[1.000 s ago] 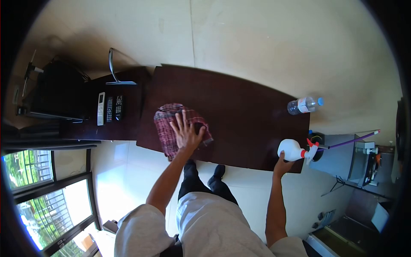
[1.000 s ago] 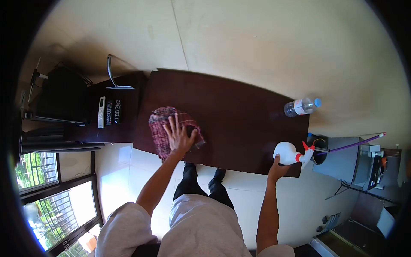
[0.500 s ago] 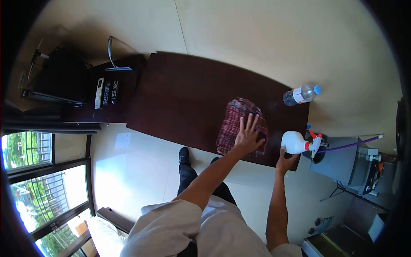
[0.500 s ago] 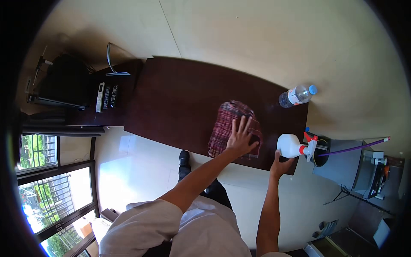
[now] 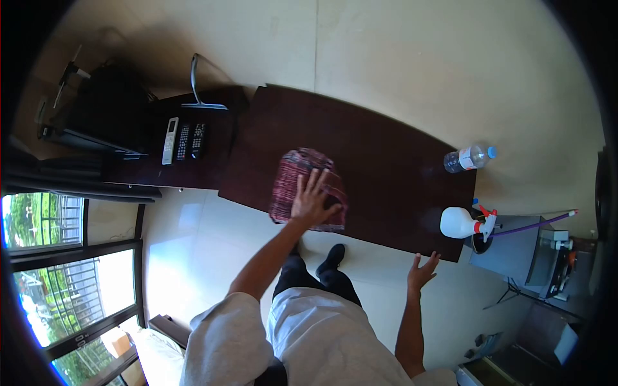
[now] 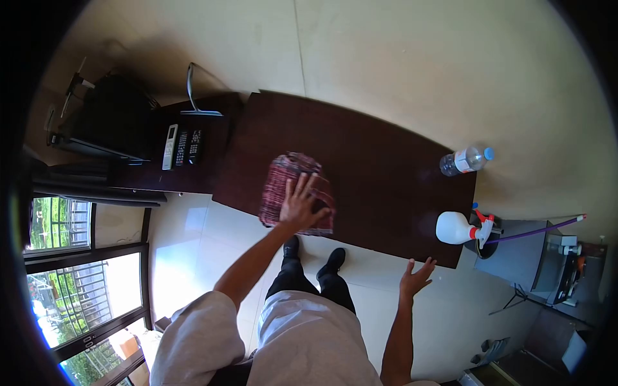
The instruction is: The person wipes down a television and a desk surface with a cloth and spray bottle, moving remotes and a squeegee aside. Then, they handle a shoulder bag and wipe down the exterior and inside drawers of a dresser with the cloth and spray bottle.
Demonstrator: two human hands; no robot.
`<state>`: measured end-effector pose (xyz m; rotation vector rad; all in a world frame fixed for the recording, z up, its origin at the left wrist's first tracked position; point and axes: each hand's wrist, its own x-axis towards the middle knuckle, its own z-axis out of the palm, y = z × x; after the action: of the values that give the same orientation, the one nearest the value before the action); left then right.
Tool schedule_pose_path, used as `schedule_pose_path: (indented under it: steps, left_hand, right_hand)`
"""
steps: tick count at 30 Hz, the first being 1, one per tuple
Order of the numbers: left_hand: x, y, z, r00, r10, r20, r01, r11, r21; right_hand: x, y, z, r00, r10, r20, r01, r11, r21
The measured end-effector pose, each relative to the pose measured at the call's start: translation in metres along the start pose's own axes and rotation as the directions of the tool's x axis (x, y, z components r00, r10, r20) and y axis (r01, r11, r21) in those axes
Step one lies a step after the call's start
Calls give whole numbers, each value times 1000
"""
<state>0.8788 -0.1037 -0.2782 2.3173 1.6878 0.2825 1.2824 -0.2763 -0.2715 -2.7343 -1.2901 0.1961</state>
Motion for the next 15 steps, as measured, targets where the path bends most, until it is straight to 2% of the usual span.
schedule_pose_path:
  steps: [1,4,7,8,11,15]
  left_hand:
    - [-4,-25,-7,999,-36,-22,37,999,18]
    - [-11,-86,-41,982,-178,69,172,981,90]
    - [-18,-149,-40,982,-144,-126,155,985,77]
    - [-20,-167,-42,980,-150,-127,162,983,87]
    - [-20,-200,-56,975,-176,-135,192,975,110]
    - [-23,-209,-60,961,-198,-194,219,971,98]
  right_hand:
    - [4,-1,1,999,18,30,-17,1000,-23]
    - [14,0,-2,991,73,113,-64,995,-82]
    - [19,0,-5,984,85,156,-76,995,-65]
    - [19,1,-6,982,86,166,-75,995,-69]
    - [22,-1,-9,977,96,192,-81,993,-82]
    - [27,-5,-11,965,136,224,-111,986,-121]
